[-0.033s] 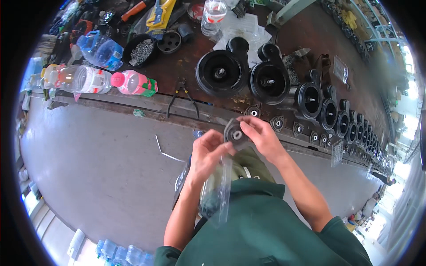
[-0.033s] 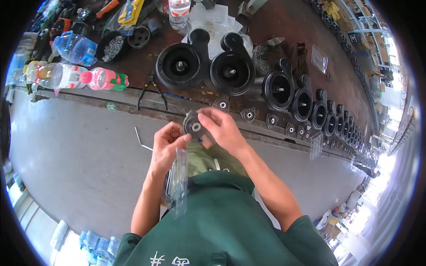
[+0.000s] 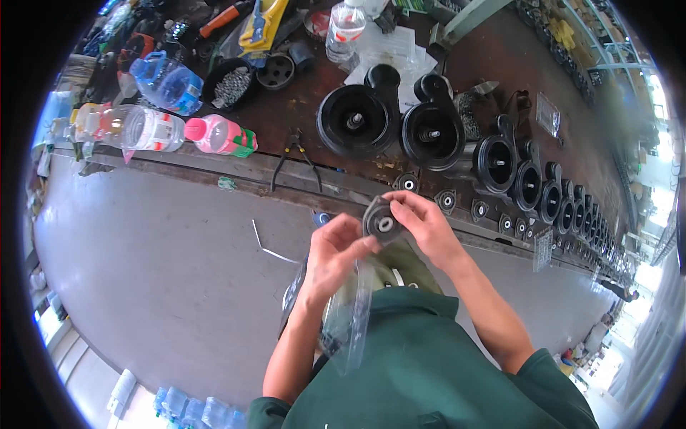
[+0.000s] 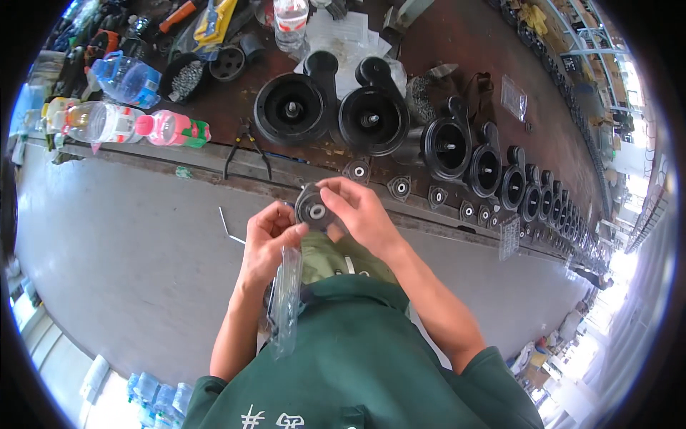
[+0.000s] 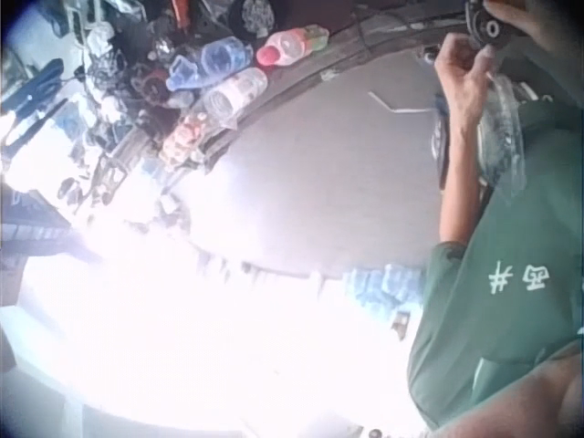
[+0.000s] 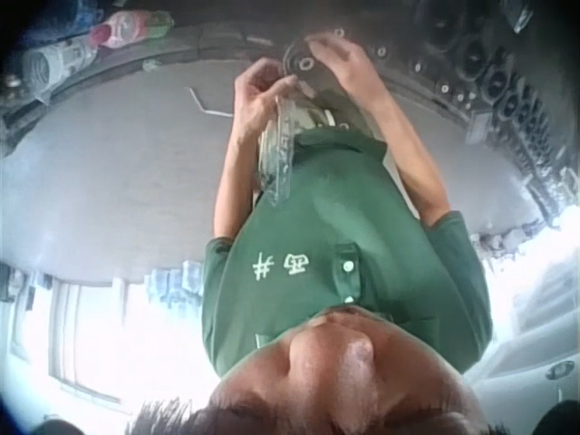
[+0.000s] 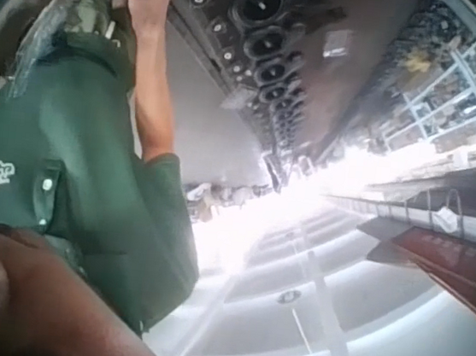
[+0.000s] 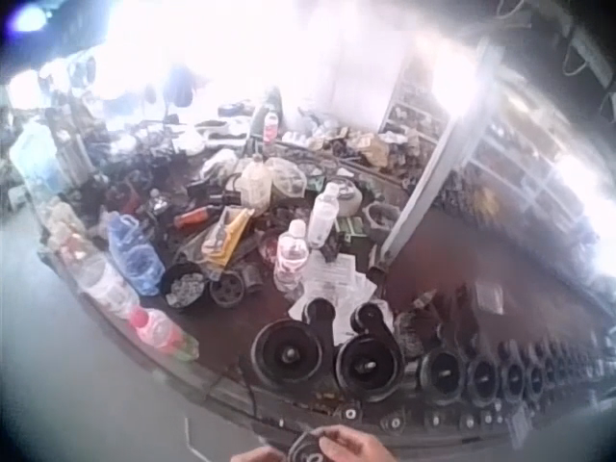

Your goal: The person assembles mechanical components on a long workbench by placing metal washers and nuts onto bolts inside larger circular metal housings and then placing the finished units into a plastic tray.

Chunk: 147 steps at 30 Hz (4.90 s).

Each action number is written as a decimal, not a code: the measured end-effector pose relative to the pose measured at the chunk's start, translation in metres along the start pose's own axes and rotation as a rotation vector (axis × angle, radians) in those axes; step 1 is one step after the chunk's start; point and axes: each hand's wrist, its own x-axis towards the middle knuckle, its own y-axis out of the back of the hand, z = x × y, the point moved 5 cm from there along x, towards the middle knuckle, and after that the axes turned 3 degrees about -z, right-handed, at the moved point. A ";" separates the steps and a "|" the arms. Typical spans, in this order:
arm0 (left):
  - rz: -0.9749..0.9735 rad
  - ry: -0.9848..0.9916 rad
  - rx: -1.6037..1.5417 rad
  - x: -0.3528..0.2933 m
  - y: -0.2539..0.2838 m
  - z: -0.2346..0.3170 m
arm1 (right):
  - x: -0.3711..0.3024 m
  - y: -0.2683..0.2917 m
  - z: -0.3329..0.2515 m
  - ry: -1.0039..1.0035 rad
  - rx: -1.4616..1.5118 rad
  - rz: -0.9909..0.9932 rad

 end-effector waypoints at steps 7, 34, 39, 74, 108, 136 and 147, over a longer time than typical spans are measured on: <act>-0.044 -0.100 -0.018 -0.047 -0.045 0.061 | -0.073 -0.028 -0.083 0.327 -0.189 0.093; 0.014 -0.147 0.445 -0.053 -0.099 0.085 | -0.110 -0.004 -0.137 1.087 -1.334 -0.103; 0.032 -0.172 0.381 -0.052 -0.099 0.090 | -0.114 0.012 -0.145 1.043 -1.061 -0.105; -0.134 -0.118 -0.024 -0.015 -0.135 0.087 | -0.113 0.052 -0.122 0.257 -0.015 0.011; -0.179 -0.167 0.234 -0.010 -0.151 0.105 | -0.134 0.042 -0.146 0.449 -0.160 0.150; -0.241 -0.130 0.136 -0.018 -0.148 0.102 | -0.139 0.028 -0.132 0.385 0.070 0.032; -0.189 -0.147 0.232 -0.020 -0.152 0.096 | -0.140 0.032 -0.118 0.371 0.084 0.058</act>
